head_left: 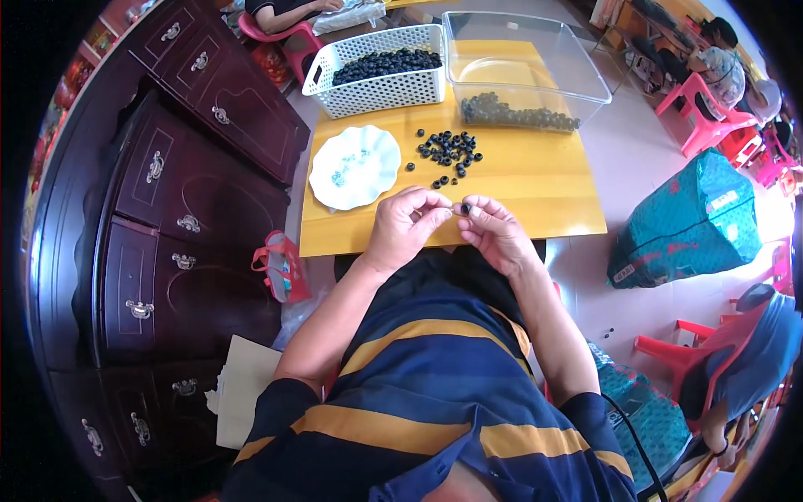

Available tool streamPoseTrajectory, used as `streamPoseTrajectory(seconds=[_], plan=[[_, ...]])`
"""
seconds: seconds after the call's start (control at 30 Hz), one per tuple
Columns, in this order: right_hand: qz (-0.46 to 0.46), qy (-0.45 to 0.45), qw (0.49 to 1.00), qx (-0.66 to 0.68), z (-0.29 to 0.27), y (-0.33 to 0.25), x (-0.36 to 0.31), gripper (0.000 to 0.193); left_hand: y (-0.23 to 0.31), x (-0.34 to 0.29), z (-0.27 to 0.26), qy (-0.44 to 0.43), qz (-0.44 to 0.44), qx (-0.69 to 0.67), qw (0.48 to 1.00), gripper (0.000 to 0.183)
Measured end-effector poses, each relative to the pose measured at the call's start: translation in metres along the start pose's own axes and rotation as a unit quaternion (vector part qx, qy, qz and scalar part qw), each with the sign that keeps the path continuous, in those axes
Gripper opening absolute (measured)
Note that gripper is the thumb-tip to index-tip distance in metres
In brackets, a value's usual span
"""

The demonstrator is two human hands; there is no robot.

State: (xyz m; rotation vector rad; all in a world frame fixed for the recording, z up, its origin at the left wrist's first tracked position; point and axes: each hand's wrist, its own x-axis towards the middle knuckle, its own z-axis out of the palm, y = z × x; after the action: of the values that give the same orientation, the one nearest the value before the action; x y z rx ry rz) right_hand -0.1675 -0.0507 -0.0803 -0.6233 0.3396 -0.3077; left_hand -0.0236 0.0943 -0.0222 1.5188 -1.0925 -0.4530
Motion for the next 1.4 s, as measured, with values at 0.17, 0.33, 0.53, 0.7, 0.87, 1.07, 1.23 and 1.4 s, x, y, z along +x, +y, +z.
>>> streamPoseTrajectory(seconds=[0.17,0.33,0.53,0.7,0.87,1.07,1.23,1.4], plan=[[0.01,-0.047,0.998,0.032,-0.002,0.003,0.003,0.019,0.006,0.004,0.003,0.002,0.067,0.103,0.992,0.01],[0.004,-0.053,0.998,0.029,-0.005,0.008,0.005,0.019,0.005,0.009,0.009,-0.008,0.078,0.131,0.988,0.011],[-0.011,-0.049,0.998,-0.025,0.0,0.001,0.002,0.014,0.008,0.019,0.003,-0.079,0.0,0.089,0.993,0.01],[-0.019,-0.065,0.995,-0.079,-0.003,-0.006,-0.002,0.011,-0.003,0.025,0.004,-0.138,-0.114,-0.055,0.982,0.012],[-0.043,-0.105,0.993,0.021,-0.013,-0.017,-0.002,0.018,-0.014,0.04,0.01,-0.083,-0.155,-0.11,0.978,0.011],[-0.102,-0.018,0.991,0.086,-0.021,-0.022,0.007,0.017,-0.052,0.057,0.03,0.014,-0.013,0.21,0.977,0.013],[-0.114,0.014,0.99,0.079,-0.022,-0.02,0.009,0.017,-0.048,0.069,0.039,0.029,-0.008,0.35,0.936,0.017],[-0.113,0.017,0.989,0.091,-0.019,-0.019,0.009,0.016,-0.054,0.071,0.039,0.027,0.014,0.359,0.933,0.012]])
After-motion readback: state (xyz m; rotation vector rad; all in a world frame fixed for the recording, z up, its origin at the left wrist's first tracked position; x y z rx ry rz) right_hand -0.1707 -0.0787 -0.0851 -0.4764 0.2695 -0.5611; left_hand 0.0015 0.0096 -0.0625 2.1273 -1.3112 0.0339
